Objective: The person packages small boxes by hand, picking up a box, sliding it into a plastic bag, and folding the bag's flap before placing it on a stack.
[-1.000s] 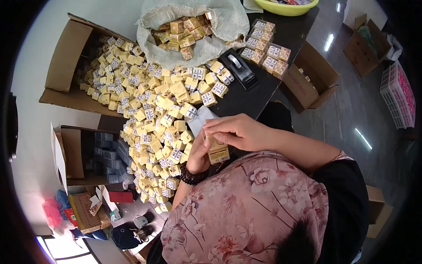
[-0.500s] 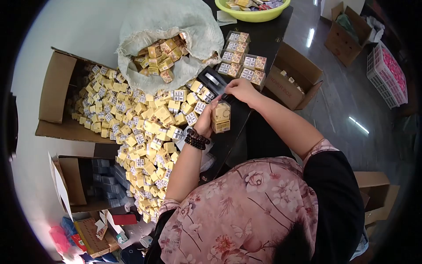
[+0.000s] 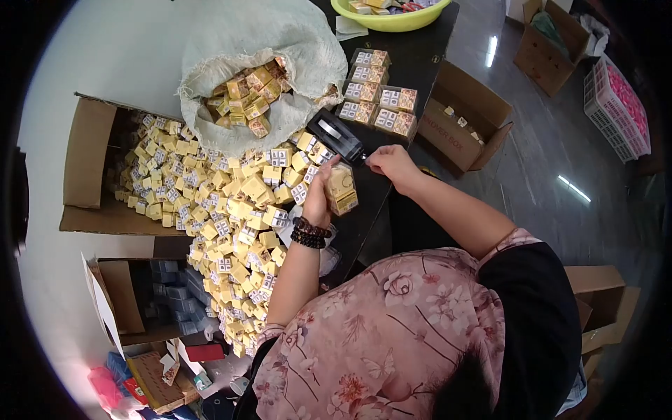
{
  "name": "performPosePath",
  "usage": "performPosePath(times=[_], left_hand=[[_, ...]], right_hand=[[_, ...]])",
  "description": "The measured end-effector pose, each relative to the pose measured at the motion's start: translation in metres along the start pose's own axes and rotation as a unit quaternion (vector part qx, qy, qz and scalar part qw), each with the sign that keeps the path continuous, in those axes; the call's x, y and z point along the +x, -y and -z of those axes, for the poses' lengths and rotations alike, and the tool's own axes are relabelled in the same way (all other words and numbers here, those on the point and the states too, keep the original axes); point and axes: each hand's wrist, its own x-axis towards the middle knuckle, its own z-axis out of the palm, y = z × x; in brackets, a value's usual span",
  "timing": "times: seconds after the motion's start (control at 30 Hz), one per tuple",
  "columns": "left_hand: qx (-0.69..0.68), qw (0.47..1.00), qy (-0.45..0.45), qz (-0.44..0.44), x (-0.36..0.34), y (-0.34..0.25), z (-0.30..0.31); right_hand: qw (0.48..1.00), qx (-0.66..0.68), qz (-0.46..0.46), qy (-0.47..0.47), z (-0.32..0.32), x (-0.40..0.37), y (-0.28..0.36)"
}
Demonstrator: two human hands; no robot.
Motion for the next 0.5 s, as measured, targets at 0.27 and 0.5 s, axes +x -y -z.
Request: performPosePath(times=[0.27, 0.5], left_hand=[[0.276, 0.944, -0.068, -0.168, -0.05, -0.014, -0.006], [0.056, 0.987, -0.026, -0.151, -0.077, -0.022, -0.013]], right_hand=[[0.991, 0.01, -0.055, 0.123, -0.044, -0.074, 0.04], [0.97, -0.202, 0.0, 0.135, -0.061, -0.087, 0.048]])
